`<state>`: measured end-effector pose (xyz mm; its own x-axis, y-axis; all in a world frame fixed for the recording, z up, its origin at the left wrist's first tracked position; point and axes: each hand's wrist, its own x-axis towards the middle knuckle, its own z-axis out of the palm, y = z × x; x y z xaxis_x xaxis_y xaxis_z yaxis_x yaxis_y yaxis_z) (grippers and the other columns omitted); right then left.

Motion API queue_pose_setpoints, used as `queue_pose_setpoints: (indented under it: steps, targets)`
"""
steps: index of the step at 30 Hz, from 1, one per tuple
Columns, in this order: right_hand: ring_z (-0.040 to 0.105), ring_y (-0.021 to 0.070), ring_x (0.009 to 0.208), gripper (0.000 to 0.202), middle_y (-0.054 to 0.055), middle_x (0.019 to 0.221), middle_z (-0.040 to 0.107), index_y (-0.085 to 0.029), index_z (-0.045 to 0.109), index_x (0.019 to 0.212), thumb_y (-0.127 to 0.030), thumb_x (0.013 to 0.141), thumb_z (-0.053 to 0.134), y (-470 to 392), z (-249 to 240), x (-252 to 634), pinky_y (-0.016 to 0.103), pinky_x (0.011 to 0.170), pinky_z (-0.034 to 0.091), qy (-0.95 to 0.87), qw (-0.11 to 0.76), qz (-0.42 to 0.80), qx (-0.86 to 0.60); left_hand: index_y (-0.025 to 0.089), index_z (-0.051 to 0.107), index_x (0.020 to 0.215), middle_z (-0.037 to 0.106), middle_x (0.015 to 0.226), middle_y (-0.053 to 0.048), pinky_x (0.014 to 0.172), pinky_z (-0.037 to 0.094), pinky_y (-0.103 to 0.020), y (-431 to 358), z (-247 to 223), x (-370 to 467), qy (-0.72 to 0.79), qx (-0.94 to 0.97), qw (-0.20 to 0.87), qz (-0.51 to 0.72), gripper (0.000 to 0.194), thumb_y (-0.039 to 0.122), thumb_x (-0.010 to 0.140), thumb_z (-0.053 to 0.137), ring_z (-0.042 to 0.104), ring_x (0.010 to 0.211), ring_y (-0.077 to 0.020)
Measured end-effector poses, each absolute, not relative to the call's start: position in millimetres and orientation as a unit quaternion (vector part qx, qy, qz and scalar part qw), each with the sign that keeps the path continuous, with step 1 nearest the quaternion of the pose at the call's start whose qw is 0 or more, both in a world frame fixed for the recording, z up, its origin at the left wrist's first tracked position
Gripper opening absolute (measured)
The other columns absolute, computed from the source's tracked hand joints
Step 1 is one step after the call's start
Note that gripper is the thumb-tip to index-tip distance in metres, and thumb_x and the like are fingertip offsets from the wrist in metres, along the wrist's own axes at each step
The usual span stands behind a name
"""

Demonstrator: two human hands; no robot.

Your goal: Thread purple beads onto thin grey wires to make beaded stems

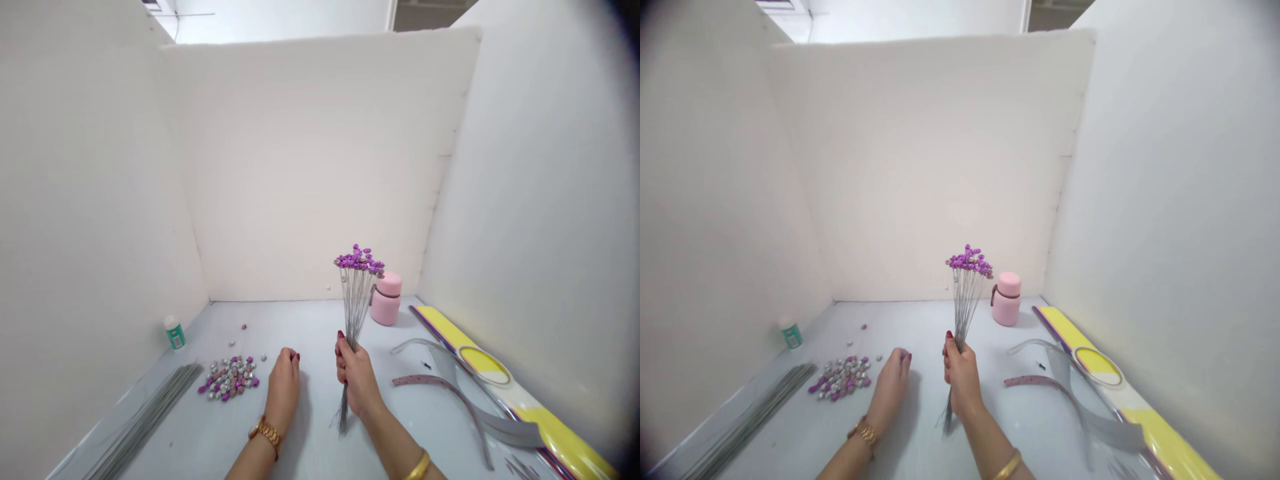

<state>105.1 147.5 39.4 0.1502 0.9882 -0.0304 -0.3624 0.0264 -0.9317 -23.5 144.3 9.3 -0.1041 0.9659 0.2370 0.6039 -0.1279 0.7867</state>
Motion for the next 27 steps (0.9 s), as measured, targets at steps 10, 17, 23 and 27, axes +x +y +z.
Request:
queue_pose_setpoints:
  steps: [10, 17, 23, 27]
  targets:
    - [0.042, 0.0086, 0.047, 0.028, -0.003, 0.059, 0.052, -0.015, 0.057, 0.08, -0.041, 0.07, 0.06, 138.0, 52.5, 83.5, 0.019, 0.04, 0.031, -0.444, 0.622, 0.508, -0.397, 0.018, 0.047, 0.096, 0.052, 0.099, -0.009, 0.081, 0.041, -0.03, 117.1, 39.4, 10.0, 0.449, 0.636, 0.291, 0.556, 0.02, 0.025, 0.085, 0.032, 0.05, 0.094, -0.0173]
    - [0.054, 0.0156, 0.065, 0.027, 0.002, 0.07, 0.059, -0.016, 0.059, 0.077, -0.043, 0.076, 0.052, 135.9, 58.4, 68.7, 0.023, 0.057, 0.042, -0.502, 0.615, 0.477, -0.376, 0.019, 0.042, 0.114, 0.047, 0.115, -0.012, 0.089, 0.037, -0.035, 118.8, 34.1, -0.6, 0.405, 0.597, 0.35, 0.597, 0.031, 0.025, 0.084, 0.036, 0.046, 0.106, -0.0201]
    - [0.053, 0.0152, 0.062, 0.032, 0.003, 0.068, 0.059, -0.015, 0.058, 0.072, -0.045, 0.078, 0.048, 140.0, 48.4, 65.9, 0.025, 0.061, 0.042, -0.524, 0.602, 0.462, -0.387, 0.012, 0.021, 0.126, 0.031, 0.133, -0.017, 0.098, 0.028, -0.034, 116.5, -12.8, 8.4, 0.401, 0.55, 0.371, 0.632, 0.057, 0.021, 0.075, 0.045, 0.033, 0.12, -0.0217]
    - [0.052, 0.0152, 0.062, 0.033, 0.004, 0.071, 0.058, -0.016, 0.057, 0.073, -0.046, 0.079, 0.047, 140.5, 44.0, 65.6, 0.025, 0.06, 0.042, -0.529, 0.599, 0.454, -0.393, 0.011, -0.01, 0.13, 0.021, 0.138, -0.021, 0.101, 0.023, -0.033, 120.8, -28.9, 9.5, 0.41, 0.547, 0.384, 0.62, 0.081, 0.018, 0.072, 0.046, 0.026, 0.124, -0.021]
